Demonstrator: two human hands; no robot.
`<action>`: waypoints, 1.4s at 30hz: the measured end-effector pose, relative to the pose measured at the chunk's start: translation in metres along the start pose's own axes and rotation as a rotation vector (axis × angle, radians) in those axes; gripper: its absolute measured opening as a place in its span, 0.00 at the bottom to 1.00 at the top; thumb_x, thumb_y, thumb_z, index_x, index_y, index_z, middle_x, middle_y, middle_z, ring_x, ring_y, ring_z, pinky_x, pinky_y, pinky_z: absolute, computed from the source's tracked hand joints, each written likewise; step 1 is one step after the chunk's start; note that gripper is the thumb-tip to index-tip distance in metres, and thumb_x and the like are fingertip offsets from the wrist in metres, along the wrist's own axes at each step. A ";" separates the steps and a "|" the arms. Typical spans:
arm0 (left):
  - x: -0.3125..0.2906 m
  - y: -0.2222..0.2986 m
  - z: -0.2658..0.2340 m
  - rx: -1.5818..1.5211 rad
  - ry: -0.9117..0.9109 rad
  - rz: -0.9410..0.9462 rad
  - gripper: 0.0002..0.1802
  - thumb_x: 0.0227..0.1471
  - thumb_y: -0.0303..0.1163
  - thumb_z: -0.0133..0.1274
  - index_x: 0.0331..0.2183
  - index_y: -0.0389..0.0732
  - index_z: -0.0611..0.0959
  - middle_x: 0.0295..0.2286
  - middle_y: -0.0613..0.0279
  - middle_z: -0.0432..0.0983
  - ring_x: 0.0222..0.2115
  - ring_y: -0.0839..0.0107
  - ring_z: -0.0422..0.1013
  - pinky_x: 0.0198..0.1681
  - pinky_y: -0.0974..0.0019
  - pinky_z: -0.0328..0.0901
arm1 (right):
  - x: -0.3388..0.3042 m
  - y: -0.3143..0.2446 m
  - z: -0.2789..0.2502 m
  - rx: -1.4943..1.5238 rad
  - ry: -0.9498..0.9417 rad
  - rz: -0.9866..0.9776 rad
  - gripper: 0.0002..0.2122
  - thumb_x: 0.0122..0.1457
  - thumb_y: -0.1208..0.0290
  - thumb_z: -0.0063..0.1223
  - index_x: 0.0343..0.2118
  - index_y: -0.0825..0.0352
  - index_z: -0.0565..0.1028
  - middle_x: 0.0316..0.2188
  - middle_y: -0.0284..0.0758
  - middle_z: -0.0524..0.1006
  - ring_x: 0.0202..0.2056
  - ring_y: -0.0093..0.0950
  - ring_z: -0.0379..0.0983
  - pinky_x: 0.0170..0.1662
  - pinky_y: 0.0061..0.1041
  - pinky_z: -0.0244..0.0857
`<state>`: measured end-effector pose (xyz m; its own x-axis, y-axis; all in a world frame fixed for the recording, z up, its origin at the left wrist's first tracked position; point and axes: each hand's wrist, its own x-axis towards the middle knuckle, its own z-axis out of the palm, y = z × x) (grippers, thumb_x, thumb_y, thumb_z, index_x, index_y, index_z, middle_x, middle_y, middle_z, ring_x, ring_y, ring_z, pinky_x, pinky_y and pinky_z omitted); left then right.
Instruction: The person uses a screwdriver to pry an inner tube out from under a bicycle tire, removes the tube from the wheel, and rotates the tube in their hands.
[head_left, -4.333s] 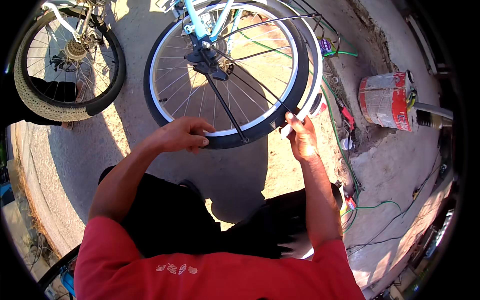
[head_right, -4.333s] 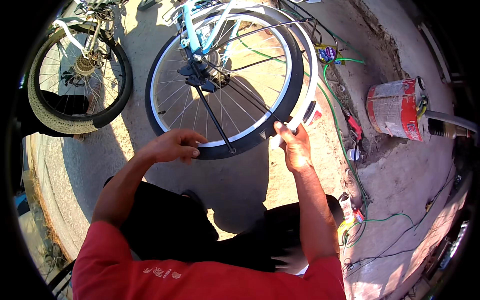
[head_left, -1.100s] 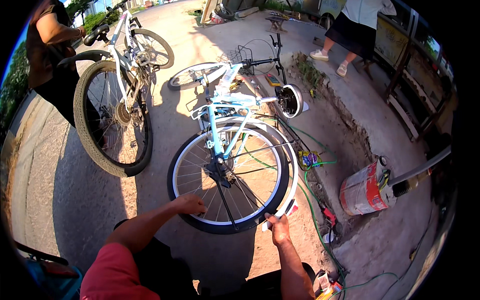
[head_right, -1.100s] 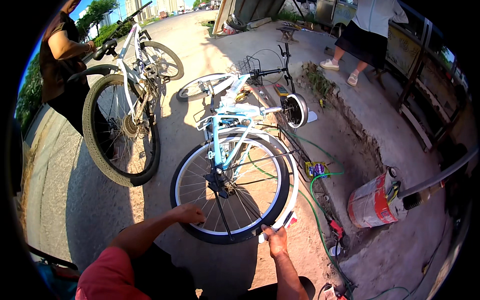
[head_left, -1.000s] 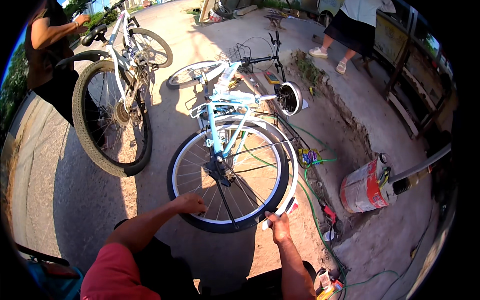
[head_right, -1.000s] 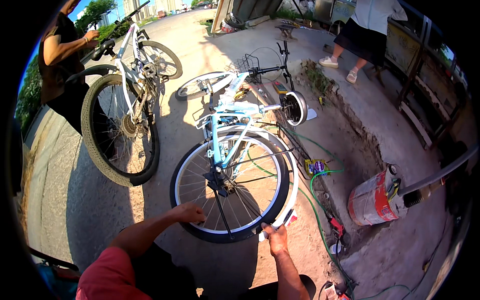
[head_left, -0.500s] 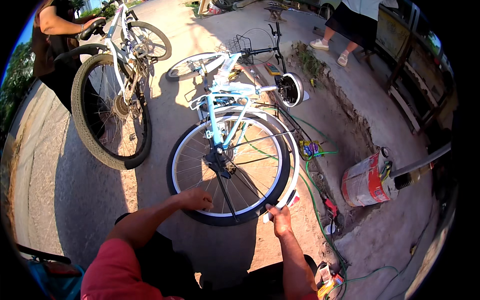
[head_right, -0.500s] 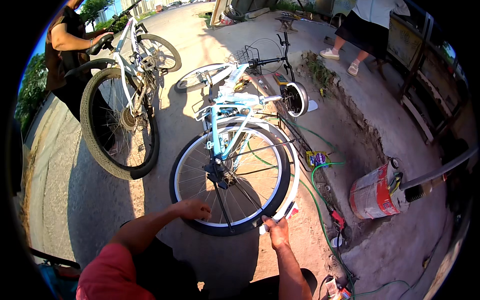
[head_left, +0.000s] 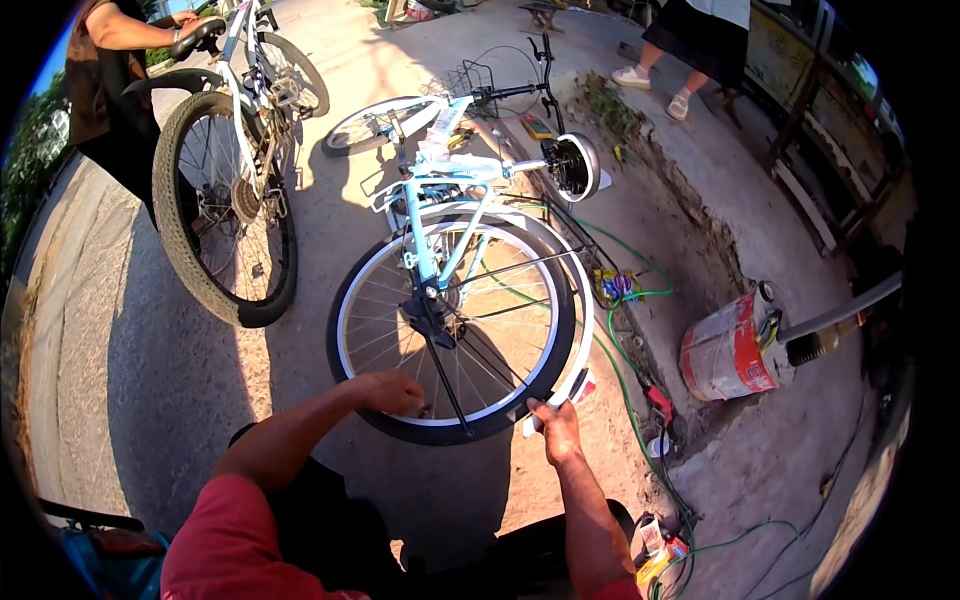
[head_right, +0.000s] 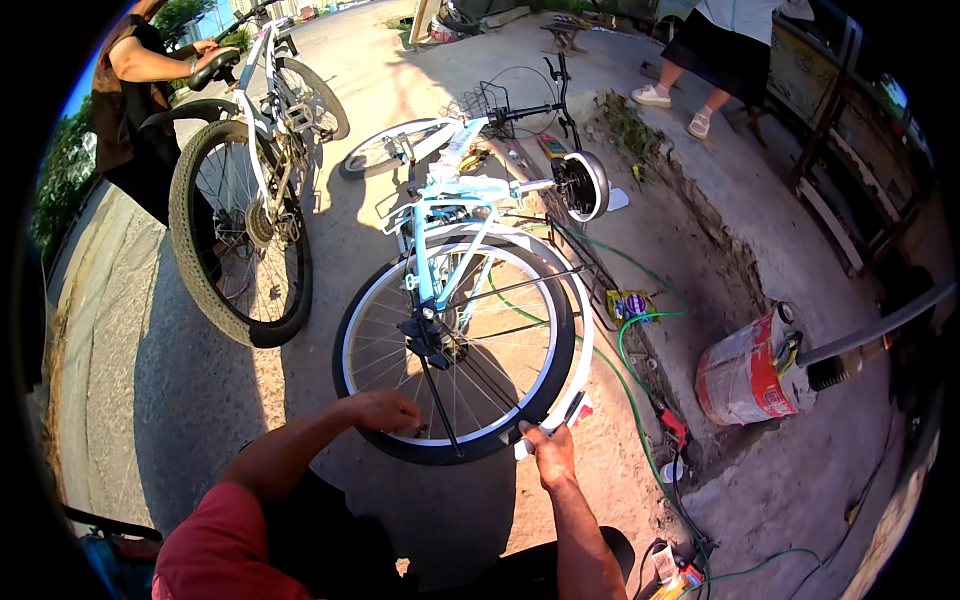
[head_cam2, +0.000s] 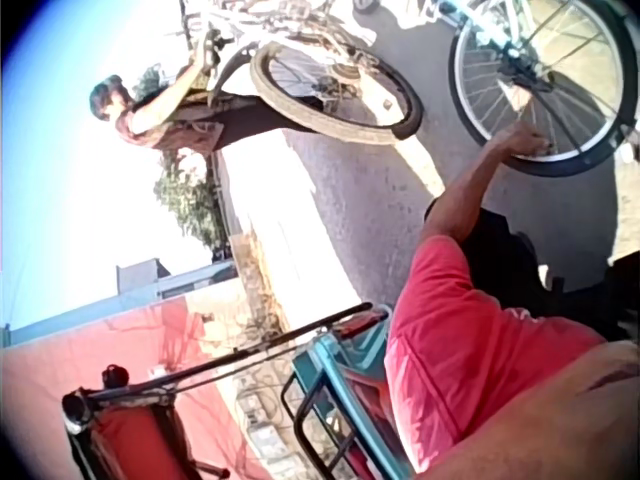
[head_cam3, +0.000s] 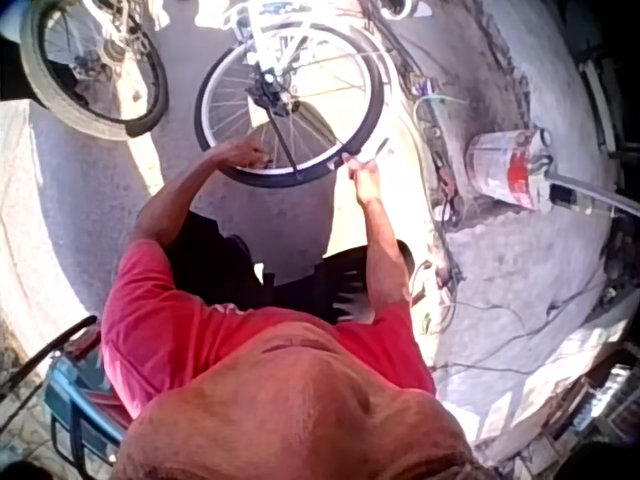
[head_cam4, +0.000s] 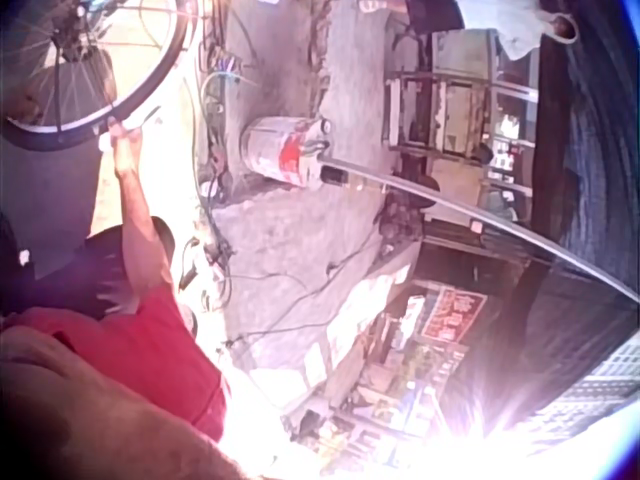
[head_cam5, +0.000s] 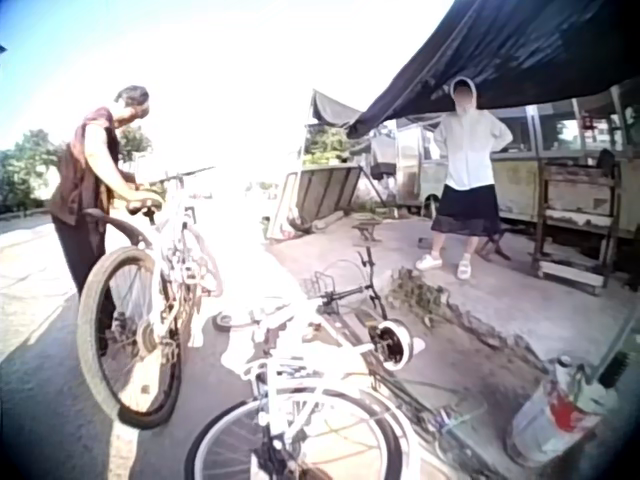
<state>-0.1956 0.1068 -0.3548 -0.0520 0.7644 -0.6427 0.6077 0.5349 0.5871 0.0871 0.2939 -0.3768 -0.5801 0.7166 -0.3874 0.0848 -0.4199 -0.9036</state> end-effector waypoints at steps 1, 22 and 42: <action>-0.002 0.001 -0.001 -0.051 -0.002 -0.026 0.17 0.59 0.41 0.50 0.39 0.37 0.83 0.28 0.62 0.78 0.30 0.72 0.75 0.35 0.66 0.69 | 0.001 0.002 0.000 0.002 0.003 0.003 0.09 0.51 0.71 0.63 0.31 0.67 0.75 0.24 0.27 0.74 0.24 0.19 0.67 0.28 0.22 0.60; -0.002 0.040 0.017 -0.290 0.276 0.094 0.17 0.56 0.35 0.53 0.44 0.35 0.82 0.24 0.59 0.79 0.21 0.73 0.73 0.26 0.67 0.68 | 0.006 0.004 -0.002 -0.026 -0.010 0.021 0.11 0.52 0.69 0.63 0.37 0.68 0.76 0.25 0.27 0.74 0.26 0.18 0.67 0.30 0.21 0.60; 0.029 0.059 0.016 -0.480 0.041 -0.219 0.12 0.55 0.30 0.53 0.40 0.36 0.82 0.13 0.66 0.71 0.11 0.77 0.65 0.14 0.71 0.55 | 0.000 -0.017 -0.001 -0.080 -0.065 0.039 0.16 0.53 0.68 0.63 0.41 0.70 0.74 0.28 0.32 0.77 0.28 0.21 0.71 0.33 0.23 0.66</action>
<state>-0.1482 0.1551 -0.3467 -0.1737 0.6249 -0.7611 0.1480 0.7807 0.6072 0.0867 0.3017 -0.3616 -0.6265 0.6615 -0.4121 0.1710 -0.3993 -0.9008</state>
